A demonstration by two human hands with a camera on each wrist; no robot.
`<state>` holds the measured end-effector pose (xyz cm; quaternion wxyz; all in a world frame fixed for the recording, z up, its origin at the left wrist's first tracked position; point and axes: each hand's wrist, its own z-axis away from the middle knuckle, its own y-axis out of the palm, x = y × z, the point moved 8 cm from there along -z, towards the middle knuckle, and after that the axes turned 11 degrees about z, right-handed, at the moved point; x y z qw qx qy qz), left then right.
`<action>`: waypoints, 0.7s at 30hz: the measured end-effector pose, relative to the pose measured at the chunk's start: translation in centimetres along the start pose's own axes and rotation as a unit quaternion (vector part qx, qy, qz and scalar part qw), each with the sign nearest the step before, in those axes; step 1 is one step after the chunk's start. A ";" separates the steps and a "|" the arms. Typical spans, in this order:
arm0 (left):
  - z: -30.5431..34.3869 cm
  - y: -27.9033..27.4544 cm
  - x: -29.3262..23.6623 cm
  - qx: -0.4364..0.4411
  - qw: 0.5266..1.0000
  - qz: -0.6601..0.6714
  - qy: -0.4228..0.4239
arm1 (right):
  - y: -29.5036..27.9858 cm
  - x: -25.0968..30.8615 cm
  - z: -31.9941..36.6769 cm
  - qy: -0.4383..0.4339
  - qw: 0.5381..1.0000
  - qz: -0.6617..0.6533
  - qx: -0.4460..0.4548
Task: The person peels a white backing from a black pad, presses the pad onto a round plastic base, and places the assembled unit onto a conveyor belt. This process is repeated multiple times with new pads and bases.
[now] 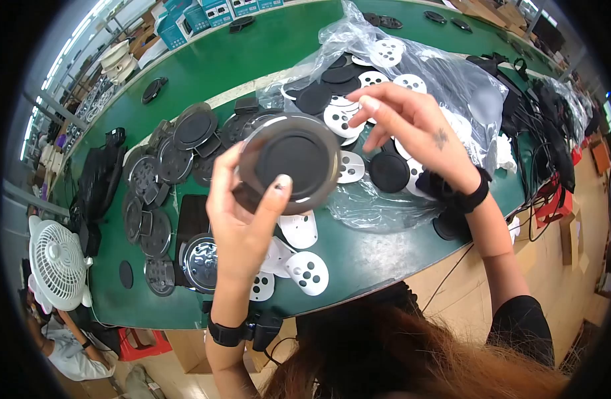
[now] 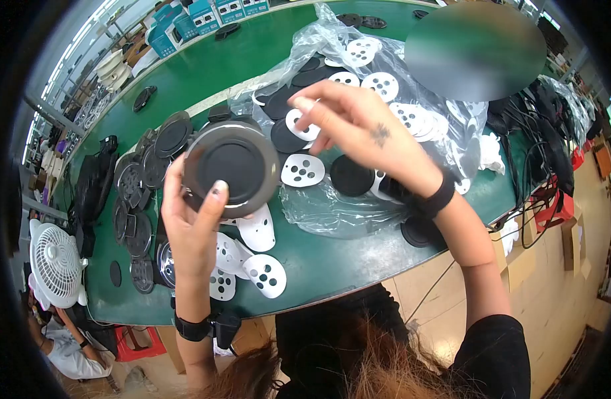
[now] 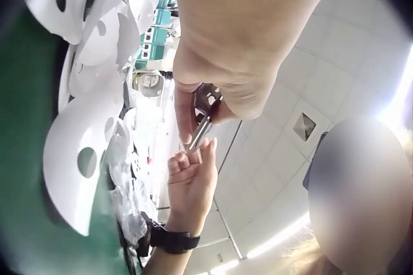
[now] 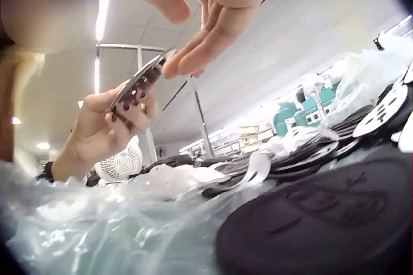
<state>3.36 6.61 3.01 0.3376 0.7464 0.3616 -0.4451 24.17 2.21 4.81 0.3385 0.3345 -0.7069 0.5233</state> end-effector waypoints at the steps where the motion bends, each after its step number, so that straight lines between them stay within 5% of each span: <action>1: -0.2 -0.5 -0.3 -0.030 0.999 0.035 -0.011 | -1.0 -0.2 -0.3 -0.016 0.998 0.056 -0.028; 3: -0.4 -1.3 -0.7 -0.065 0.997 0.028 -0.038 | -2.6 -0.7 -0.5 -0.018 0.987 0.156 -0.038; 5: -0.4 -2.3 -1.3 -0.120 0.992 0.003 -0.044 | -1.5 -2.9 -0.4 -0.002 0.935 0.340 0.101; 9: -0.8 -3.1 -2.1 -0.154 0.987 0.028 -0.031 | 0.5 -3.1 0.6 -0.044 0.912 0.374 0.166; 15: -0.2 -1.8 0.1 0.036 0.966 -0.128 -0.221 | 2.1 -4.3 1.7 -0.073 0.889 0.396 0.216; 17: -0.1 -1.4 1.4 0.063 0.964 -0.059 -0.252 | 2.2 -4.4 1.8 -0.057 0.887 0.399 0.225; 19: -1.2 -0.8 0.1 -0.013 0.976 0.161 -0.149 | 2.1 -4.3 1.9 -0.025 0.883 0.406 0.236; 20: -1.8 -0.7 0.1 0.062 0.952 0.284 -0.094 | 2.1 -4.2 1.9 0.018 0.880 0.402 0.253; 21: -1.9 -1.4 -0.3 0.049 0.964 0.253 -0.072 | 2.2 -4.2 2.0 0.014 0.880 0.401 0.254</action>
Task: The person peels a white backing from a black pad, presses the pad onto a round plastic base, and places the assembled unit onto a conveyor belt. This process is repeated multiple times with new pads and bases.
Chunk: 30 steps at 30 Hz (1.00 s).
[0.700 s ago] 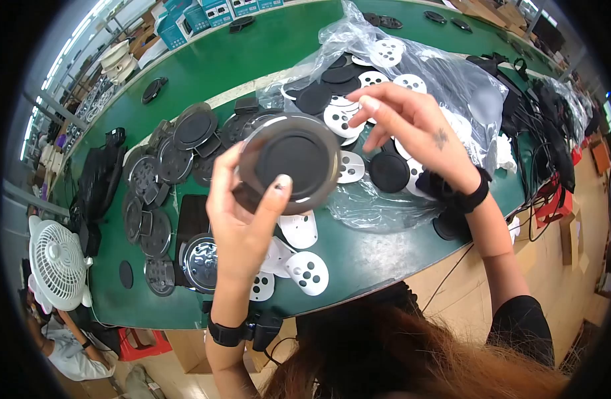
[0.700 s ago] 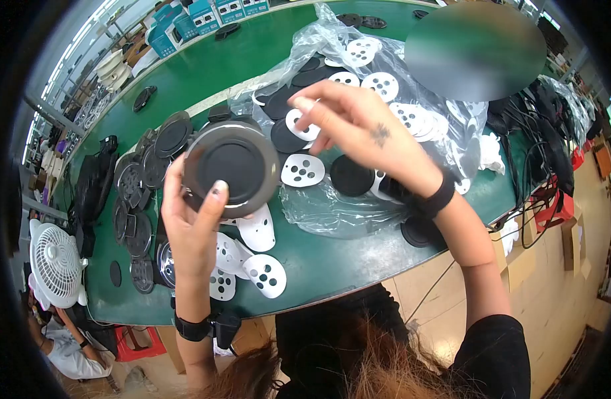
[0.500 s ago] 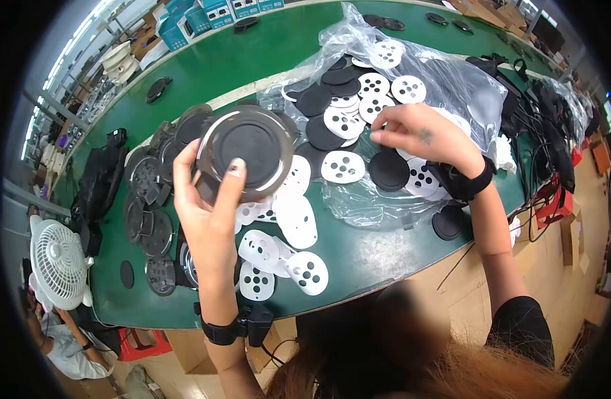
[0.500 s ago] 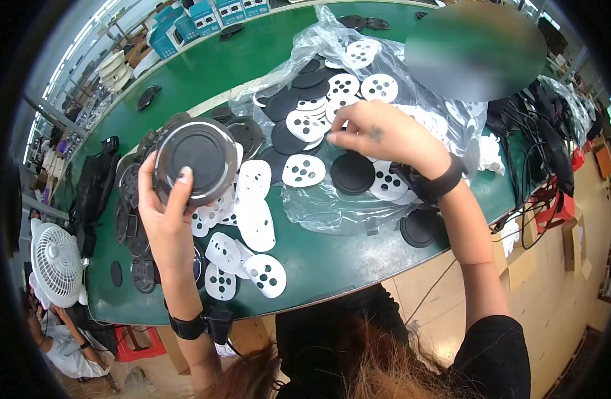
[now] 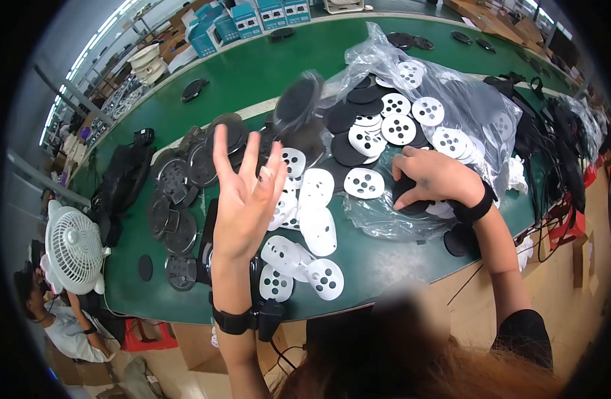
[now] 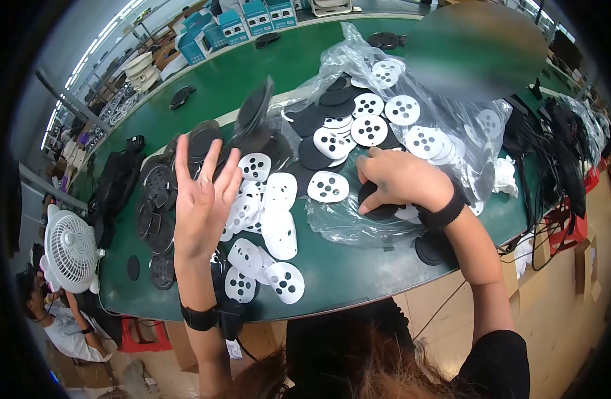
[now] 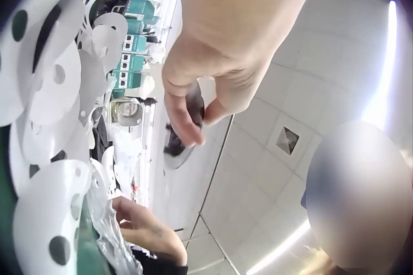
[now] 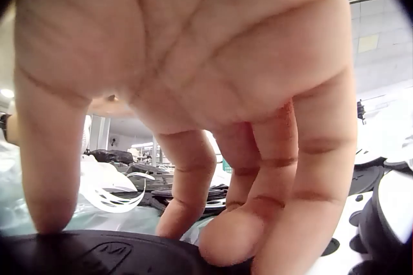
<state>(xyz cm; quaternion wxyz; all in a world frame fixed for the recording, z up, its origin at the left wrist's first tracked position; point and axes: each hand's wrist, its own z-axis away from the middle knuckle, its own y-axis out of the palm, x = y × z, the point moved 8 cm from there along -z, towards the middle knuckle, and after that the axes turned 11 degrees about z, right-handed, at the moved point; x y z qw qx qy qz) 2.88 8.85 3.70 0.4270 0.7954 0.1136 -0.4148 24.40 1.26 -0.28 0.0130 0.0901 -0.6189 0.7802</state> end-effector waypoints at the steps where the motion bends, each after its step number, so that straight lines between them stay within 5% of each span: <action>1: 0.0 -0.6 0.0 -0.011 1.000 -0.003 0.001 | 0.0 -0.1 0.1 -0.012 1.000 -0.005 -0.021; 10: 0.8 0.9 2.7 0.038 0.984 -0.138 -0.103 | -4.2 1.6 0.9 -0.090 0.975 -0.088 -0.184; 14: 1.4 2.1 3.9 0.086 0.970 -0.177 -0.144 | -4.7 2.6 1.0 -0.064 0.942 -0.298 -0.138; 16: 1.6 2.6 4.3 0.081 0.969 -0.197 -0.122 | -3.3 4.2 1.0 -0.063 0.869 -0.488 -0.054; 18: 2.3 2.5 5.7 0.080 0.959 -0.169 -0.211 | -3.1 5.6 1.2 -0.095 0.864 -0.494 -0.021; 20: 2.2 2.6 5.1 0.062 0.960 -0.192 -0.194 | -3.3 6.3 1.1 -0.110 0.858 -0.502 -0.023; 24: 1.3 1.0 2.0 -0.056 0.983 -0.165 -0.057 | -5.4 6.0 -0.7 -0.105 0.913 -0.386 -0.085; 26: 1.2 -0.3 0.6 -0.117 0.982 -0.145 0.014 | -6.8 6.0 -2.5 -0.141 0.958 -0.211 -0.136; 30: 1.3 -1.4 -0.7 -0.162 0.969 -0.167 0.089 | -4.1 6.1 -9.5 -0.187 0.979 -0.012 -0.073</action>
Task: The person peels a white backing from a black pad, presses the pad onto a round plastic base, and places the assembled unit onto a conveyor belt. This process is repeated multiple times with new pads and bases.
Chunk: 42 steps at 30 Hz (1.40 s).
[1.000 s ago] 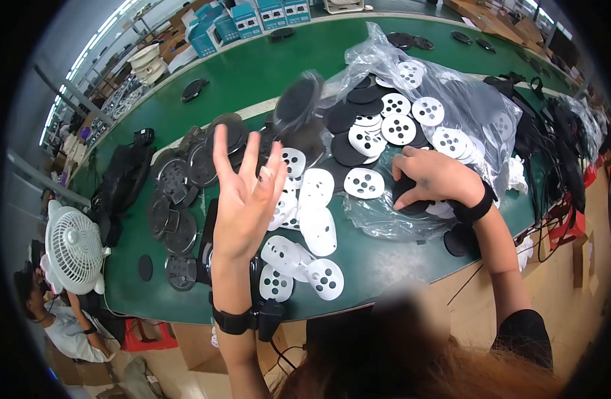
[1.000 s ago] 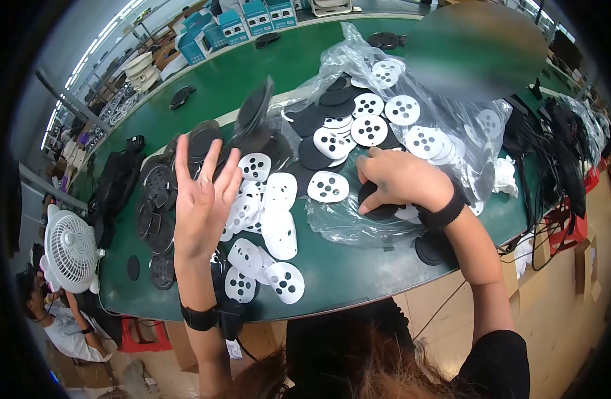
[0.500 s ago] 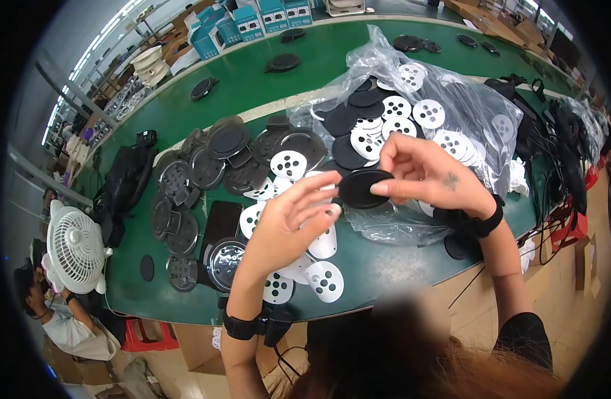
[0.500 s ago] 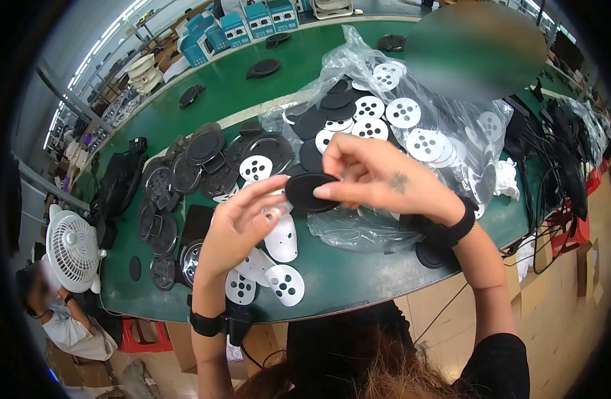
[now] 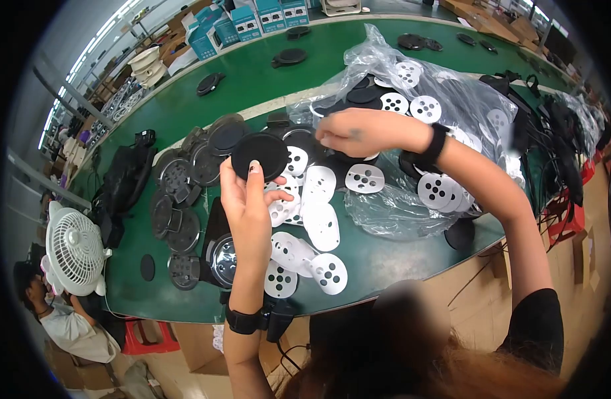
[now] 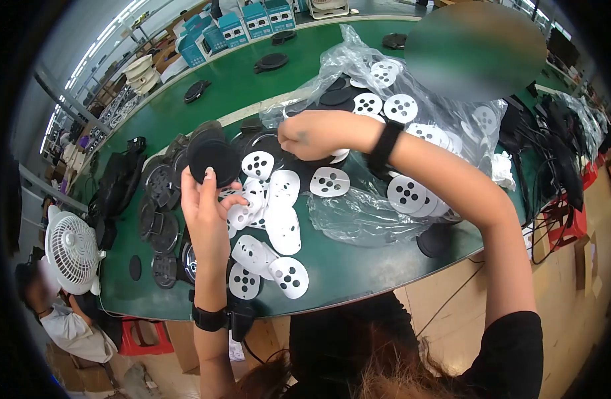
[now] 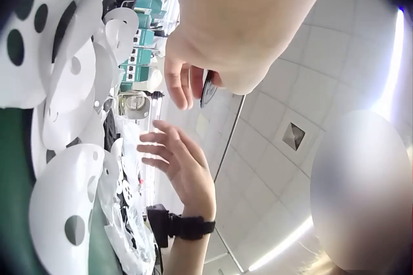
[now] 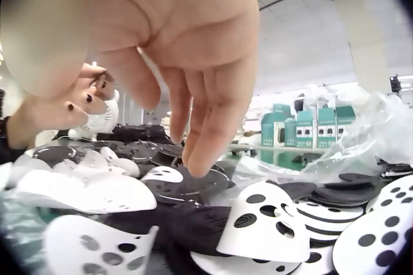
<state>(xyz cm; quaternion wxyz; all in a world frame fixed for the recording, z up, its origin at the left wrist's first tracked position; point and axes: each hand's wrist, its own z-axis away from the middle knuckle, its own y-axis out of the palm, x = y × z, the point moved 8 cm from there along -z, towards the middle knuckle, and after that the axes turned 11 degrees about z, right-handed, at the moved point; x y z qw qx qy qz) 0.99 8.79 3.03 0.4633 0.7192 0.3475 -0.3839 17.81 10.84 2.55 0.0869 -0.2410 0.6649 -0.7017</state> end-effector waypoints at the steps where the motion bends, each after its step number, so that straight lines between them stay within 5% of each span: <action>1: -0.1 -0.2 0.3 0.000 1.000 0.000 0.003 | 1.3 -0.8 -1.4 0.001 1.000 -0.001 0.017; 5: -0.3 -0.5 0.8 0.005 0.999 0.027 -0.022 | 3.6 -2.8 -5.1 0.022 0.992 0.064 -0.102; 9: -0.4 -0.6 0.8 -0.002 0.999 0.022 -0.042 | 3.9 -3.3 -5.2 0.100 0.990 -0.100 -0.020; 12: -0.4 -0.9 0.6 -0.004 1.000 0.007 -0.013 | 2.7 -2.7 -4.7 0.052 0.990 0.033 -0.129; 14: -0.4 -0.8 0.5 0.003 1.000 0.022 -0.002 | -0.4 -2.0 -3.5 -0.007 0.944 -0.012 -0.329; 17: -0.2 -0.6 0.1 0.015 0.997 0.079 -0.004 | -3.0 0.9 -1.8 0.064 0.876 -0.449 -0.168; 19: -0.1 -0.3 0.4 0.037 0.989 0.139 -0.034 | -4.9 4.1 0.5 0.009 0.881 -0.450 -0.147; 23: 0.9 1.4 -0.1 0.089 0.982 0.161 -0.038 | -6.3 8.0 3.7 -0.123 0.922 -0.276 -0.243; 27: 1.5 2.3 -0.8 0.075 0.984 0.164 -0.002 | -6.2 9.6 5.2 -0.168 0.914 -0.164 -0.331; 31: 1.2 2.0 -0.8 0.061 0.986 0.153 -0.021 | -6.2 10.2 5.8 -0.149 0.913 -0.039 -0.377; 42: 2.2 2.3 0.0 0.125 0.965 0.214 -0.086 | -6.6 9.9 6.1 -0.149 0.904 0.026 -0.400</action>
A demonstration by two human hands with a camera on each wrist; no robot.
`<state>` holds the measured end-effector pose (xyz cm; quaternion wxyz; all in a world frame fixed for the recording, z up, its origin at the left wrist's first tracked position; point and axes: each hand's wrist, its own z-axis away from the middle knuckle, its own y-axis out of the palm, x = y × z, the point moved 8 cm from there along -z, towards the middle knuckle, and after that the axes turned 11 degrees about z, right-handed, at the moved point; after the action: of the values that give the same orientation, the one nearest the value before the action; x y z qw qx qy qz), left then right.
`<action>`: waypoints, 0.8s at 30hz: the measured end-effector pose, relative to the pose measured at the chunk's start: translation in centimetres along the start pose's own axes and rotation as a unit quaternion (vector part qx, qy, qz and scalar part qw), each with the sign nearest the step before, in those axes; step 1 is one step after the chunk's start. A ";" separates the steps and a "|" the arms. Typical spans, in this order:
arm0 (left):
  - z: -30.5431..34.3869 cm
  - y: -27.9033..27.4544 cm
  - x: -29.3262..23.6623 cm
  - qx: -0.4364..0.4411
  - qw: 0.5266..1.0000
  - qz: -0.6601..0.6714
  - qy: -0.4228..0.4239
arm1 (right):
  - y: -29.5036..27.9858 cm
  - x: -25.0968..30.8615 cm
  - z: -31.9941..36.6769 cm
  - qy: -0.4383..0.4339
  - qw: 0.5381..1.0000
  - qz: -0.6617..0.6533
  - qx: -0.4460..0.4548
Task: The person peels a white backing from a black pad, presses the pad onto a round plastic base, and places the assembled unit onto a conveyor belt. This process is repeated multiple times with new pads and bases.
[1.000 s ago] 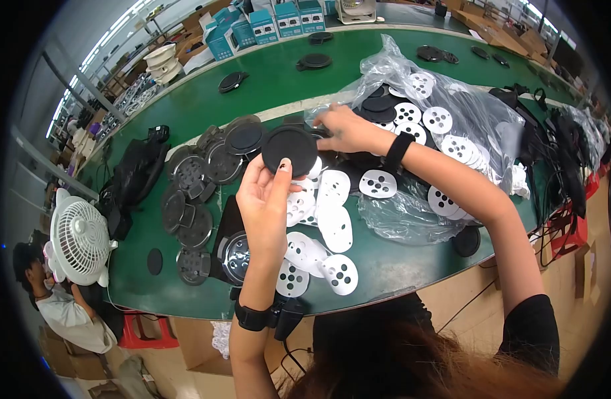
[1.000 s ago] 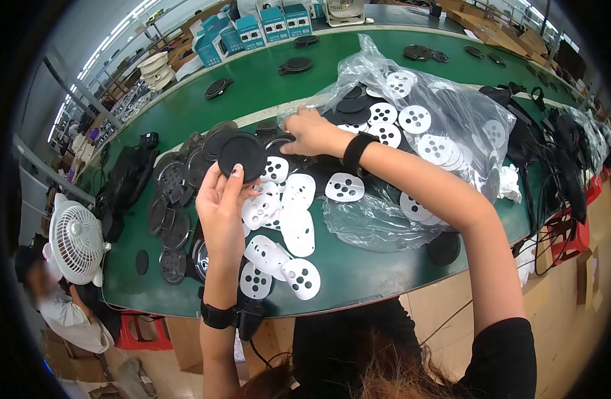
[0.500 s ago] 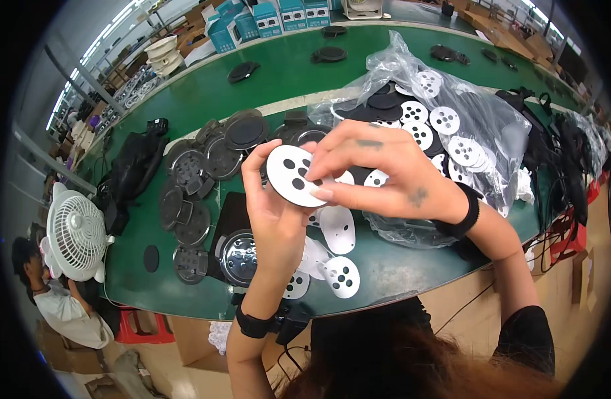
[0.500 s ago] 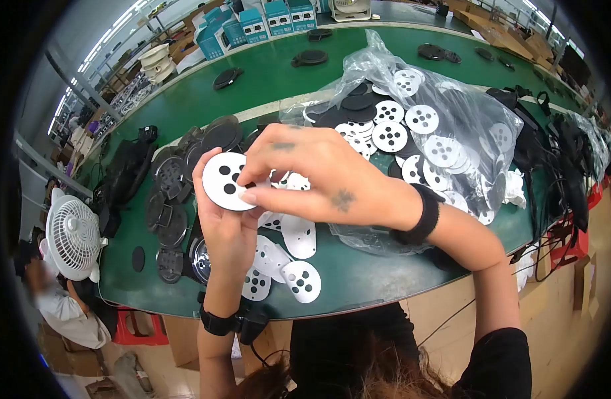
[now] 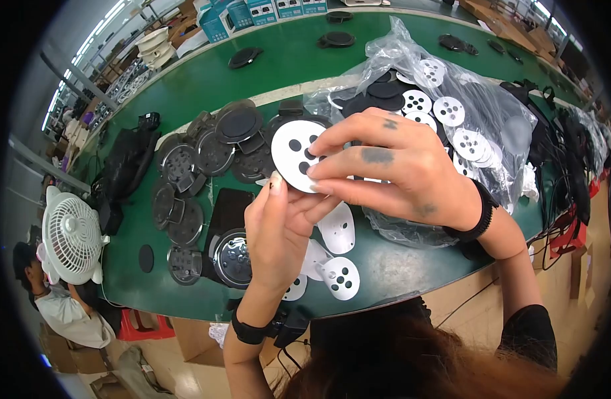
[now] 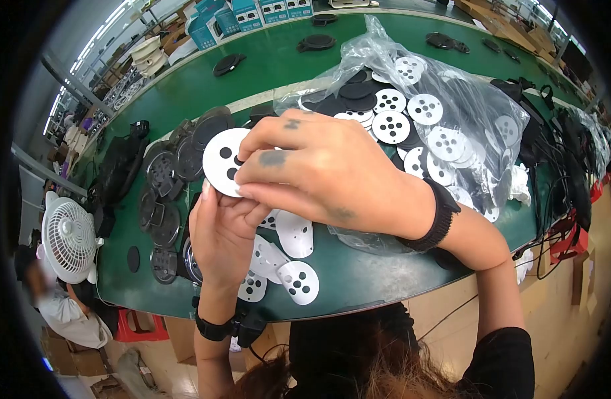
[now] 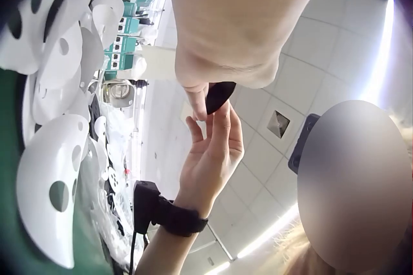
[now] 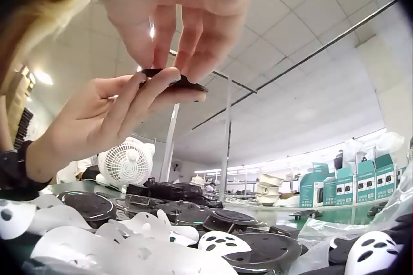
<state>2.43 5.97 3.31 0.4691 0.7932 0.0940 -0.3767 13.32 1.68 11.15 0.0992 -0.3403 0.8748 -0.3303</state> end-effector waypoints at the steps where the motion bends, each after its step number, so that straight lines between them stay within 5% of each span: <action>1: 0.1 -0.1 0.3 -0.008 1.000 0.002 -0.015 | 0.1 0.0 0.0 0.002 1.000 0.008 0.008; 10: 0.0 0.8 1.3 0.029 0.996 0.052 -0.072 | 0.9 0.6 0.5 0.000 0.994 0.085 0.067; 24: 0.0 0.6 1.7 0.011 0.996 0.030 -0.087 | 0.8 -0.4 0.2 0.002 0.998 0.010 0.068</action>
<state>3.94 5.27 2.58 0.4777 0.7650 0.0244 -0.4313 13.30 2.30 10.42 0.1242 -0.3236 0.8536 -0.3889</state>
